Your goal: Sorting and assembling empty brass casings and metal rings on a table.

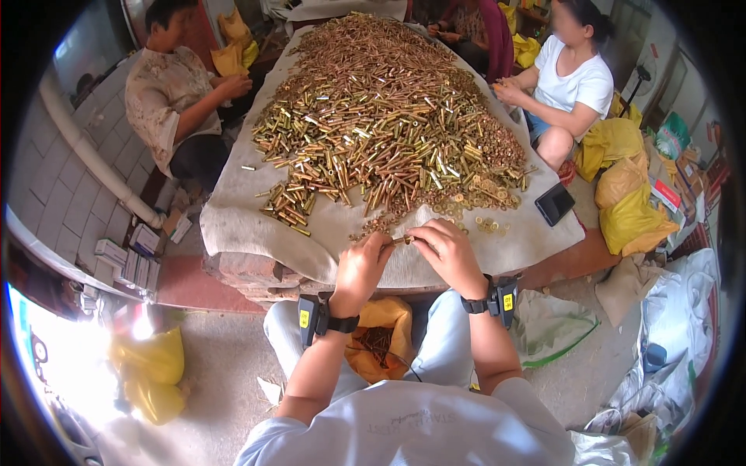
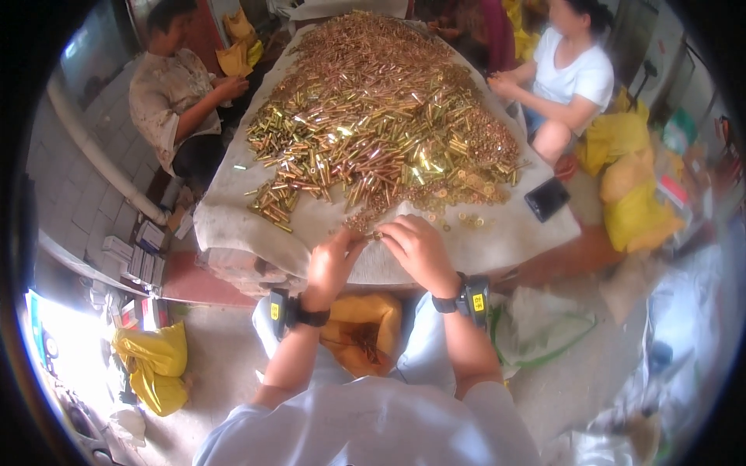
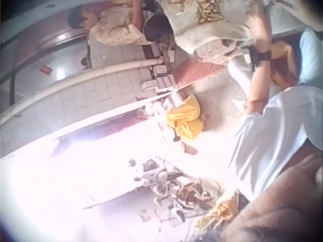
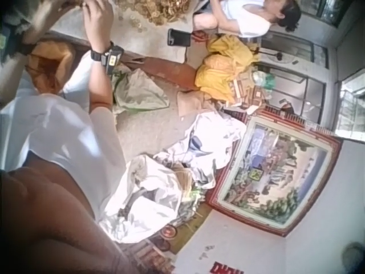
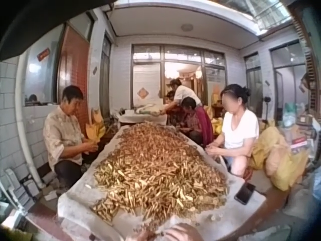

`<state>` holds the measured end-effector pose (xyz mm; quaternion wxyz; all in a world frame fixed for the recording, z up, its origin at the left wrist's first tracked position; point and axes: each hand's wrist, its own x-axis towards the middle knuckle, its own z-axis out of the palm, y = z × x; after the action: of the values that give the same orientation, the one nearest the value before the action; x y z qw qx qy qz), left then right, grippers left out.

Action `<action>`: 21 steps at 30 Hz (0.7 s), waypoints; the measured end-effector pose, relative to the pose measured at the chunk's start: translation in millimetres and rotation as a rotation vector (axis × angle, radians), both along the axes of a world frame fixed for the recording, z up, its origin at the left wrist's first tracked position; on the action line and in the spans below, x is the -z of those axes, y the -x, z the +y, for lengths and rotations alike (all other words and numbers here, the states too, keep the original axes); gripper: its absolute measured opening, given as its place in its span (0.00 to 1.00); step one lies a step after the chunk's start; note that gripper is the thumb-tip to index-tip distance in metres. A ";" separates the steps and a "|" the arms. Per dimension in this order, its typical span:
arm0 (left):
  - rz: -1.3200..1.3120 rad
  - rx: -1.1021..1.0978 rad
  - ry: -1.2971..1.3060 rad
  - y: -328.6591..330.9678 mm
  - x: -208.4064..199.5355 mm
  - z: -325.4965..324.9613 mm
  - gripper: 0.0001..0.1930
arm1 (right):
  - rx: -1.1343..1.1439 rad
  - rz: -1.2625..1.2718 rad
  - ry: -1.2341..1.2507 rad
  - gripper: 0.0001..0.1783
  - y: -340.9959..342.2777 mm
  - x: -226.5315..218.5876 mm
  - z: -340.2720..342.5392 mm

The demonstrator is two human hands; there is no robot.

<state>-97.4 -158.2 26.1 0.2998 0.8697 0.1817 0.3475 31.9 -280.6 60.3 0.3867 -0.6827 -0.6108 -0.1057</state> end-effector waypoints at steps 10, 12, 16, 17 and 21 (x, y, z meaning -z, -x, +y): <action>0.002 0.065 0.130 10.0 -0.8 -4.9 0.07 | -0.064 0.138 -0.011 0.10 3.6 3.3 -5.9; -0.029 0.069 0.066 11.4 -5.7 -5.1 0.07 | -0.093 0.194 -0.005 0.12 5.4 -0.6 -5.5; -0.048 0.072 0.097 12.4 -5.4 -4.8 0.07 | -0.117 0.266 -0.008 0.11 5.7 0.7 -3.6; -0.047 0.071 0.097 13.4 -5.9 -4.8 0.07 | -0.118 0.267 -0.008 0.11 6.7 0.4 -3.2; -0.033 0.071 0.123 16.5 -2.8 -5.9 0.08 | -0.109 0.290 0.003 0.11 9.9 0.7 -3.7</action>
<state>-113.9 -164.1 28.9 0.3678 0.8496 0.1669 0.3392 22.0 -284.3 59.6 0.4750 -0.6573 -0.5848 0.0160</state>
